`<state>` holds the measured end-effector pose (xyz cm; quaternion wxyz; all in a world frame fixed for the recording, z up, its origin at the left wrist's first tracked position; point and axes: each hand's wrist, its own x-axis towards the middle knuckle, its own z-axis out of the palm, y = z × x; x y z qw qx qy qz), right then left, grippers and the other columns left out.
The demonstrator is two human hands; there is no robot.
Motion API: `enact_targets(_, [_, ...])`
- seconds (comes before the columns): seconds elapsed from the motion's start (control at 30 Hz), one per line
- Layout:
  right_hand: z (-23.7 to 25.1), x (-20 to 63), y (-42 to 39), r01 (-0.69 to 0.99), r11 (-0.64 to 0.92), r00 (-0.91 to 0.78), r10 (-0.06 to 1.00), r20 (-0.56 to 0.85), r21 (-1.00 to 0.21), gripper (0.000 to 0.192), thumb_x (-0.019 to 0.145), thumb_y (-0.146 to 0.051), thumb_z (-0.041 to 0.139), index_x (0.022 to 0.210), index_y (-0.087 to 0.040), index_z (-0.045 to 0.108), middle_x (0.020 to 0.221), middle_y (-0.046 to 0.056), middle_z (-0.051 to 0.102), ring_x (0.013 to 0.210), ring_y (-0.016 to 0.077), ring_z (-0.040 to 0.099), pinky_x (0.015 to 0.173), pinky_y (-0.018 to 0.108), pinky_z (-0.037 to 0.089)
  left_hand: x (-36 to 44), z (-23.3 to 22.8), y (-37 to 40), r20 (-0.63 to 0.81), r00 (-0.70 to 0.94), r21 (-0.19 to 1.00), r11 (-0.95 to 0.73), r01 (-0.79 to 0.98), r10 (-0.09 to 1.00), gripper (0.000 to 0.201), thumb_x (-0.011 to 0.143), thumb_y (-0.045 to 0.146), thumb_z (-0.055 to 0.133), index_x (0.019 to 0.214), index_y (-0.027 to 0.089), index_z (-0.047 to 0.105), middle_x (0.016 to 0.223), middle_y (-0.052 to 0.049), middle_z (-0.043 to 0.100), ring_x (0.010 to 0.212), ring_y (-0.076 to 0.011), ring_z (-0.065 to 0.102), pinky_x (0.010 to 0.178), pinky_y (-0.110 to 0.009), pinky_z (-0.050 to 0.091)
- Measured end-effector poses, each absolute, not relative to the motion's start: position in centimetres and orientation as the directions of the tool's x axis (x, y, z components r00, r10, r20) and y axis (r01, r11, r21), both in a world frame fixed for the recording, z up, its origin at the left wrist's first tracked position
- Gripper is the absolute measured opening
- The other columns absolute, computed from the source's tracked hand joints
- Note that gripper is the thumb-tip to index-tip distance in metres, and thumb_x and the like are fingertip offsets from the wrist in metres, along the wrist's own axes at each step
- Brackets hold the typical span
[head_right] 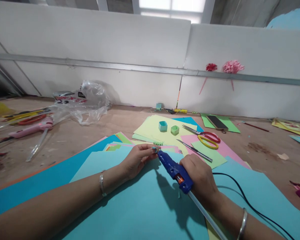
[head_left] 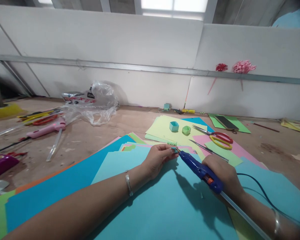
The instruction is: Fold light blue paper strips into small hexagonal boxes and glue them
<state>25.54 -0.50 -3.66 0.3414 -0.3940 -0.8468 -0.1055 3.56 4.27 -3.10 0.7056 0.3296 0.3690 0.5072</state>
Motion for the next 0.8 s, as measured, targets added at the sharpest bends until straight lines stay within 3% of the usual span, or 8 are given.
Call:
enact_targets(0.4, [-3.4, 26.2, -0.1, 0.748, 0.661, -0.464, 0.589, 0.662, -0.064, 0.012, 0.095, -0.024, 0.048, 0.084, -0.019, 0.053, 0.076, 0.004, 0.057, 0.07, 0.0179, 0.051, 0.062, 0.029, 0.035, 3.4, -4.1, 4.5, -0.079, 0.217, 0.873, 0.172, -0.456, 0.973, 0.039, 0.047, 0.035, 0.094, 0.067, 0.01, 0.073, 0.075, -0.009, 0.073, 0.074, -0.0162, 0.066, 0.078, -0.03, 0.055])
enact_targets(0.5, [-3.5, 26.8, 0.3, 0.781, 0.621, -0.413, 0.591, 0.693, -0.064, 0.008, 0.092, -0.024, 0.049, 0.087, -0.02, 0.053, 0.077, 0.004, 0.058, 0.071, 0.0188, 0.052, 0.062, 0.029, 0.036, 3.4, -4.2, 4.6, -0.112, 0.233, 0.867, 0.209, -0.452, 0.966, 0.04, 0.047, 0.035, 0.094, 0.069, 0.009, 0.072, 0.074, -0.009, 0.072, 0.074, -0.0171, 0.068, 0.079, -0.03, 0.055])
enact_targets(0.8, [-4.3, 25.8, 0.0, 0.742, 0.656, -0.408, 0.604, 0.685, -0.136, 0.008, 0.086, -0.02, 0.05, 0.078, -0.021, 0.051, 0.069, 0.002, 0.054, 0.064, 0.0166, 0.048, 0.058, 0.029, 0.033, 3.5, -3.2, 4.7, -0.205, 0.172, 0.827, 0.265, -0.497, 0.964, 0.016, 0.06, 0.008, 0.079, 0.058, 0.011, 0.064, 0.07, -0.005, 0.068, 0.075, -0.0142, 0.067, 0.086, -0.027, 0.054])
